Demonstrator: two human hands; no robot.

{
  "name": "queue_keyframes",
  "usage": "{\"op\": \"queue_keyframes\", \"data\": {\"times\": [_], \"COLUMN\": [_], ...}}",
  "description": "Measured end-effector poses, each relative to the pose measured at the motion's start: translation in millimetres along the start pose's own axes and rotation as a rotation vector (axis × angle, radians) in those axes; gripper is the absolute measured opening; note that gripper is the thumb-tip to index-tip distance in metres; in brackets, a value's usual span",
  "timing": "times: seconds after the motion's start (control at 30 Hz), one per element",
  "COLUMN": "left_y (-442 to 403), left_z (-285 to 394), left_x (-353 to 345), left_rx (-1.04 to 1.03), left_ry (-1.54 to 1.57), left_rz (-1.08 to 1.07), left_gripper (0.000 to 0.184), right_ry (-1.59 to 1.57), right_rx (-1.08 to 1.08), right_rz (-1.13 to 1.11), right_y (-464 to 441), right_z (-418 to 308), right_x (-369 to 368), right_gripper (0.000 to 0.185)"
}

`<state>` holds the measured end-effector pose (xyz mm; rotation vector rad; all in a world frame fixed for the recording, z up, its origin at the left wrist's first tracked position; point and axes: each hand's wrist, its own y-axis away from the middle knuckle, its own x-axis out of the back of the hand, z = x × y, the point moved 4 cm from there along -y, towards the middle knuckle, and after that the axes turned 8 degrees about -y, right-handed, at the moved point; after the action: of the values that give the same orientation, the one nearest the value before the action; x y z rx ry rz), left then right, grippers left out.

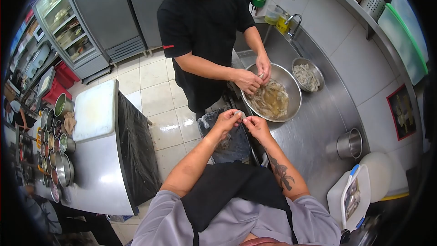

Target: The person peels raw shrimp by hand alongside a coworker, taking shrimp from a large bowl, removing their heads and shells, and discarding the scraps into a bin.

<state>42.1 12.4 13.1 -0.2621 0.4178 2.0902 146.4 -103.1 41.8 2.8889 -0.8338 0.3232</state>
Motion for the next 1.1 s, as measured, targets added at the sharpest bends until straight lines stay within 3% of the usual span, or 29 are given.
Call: {"op": "queue_keyframes", "data": {"times": [0.4,0.8,0.87,0.97,1.1], "left_y": [3,-2,2,3,0], "left_z": [6,6,18,20,13], "left_x": [-4,5,9,16,19], "left_rx": [0.011,-0.023,-0.052,-0.011,-0.200], "left_ry": [0.164,0.192,0.219,0.136,-0.217], "left_rz": [-0.008,0.032,0.117,0.183,0.199], "left_gripper": [0.014,0.015,0.014,0.014,0.015], "right_ry": [-0.175,-0.077,0.047,0.173,0.293], "right_rx": [0.004,0.098,0.223,0.298,0.363], "right_rz": [-0.005,-0.013,-0.049,-0.083,-0.084], "right_y": [2,7,15,16,14], "right_z": [-12,-22,-33,-27,-28], "right_x": [-1,-4,-5,-7,-7], "right_gripper": [0.016,0.016,0.016,0.016,0.023]}}
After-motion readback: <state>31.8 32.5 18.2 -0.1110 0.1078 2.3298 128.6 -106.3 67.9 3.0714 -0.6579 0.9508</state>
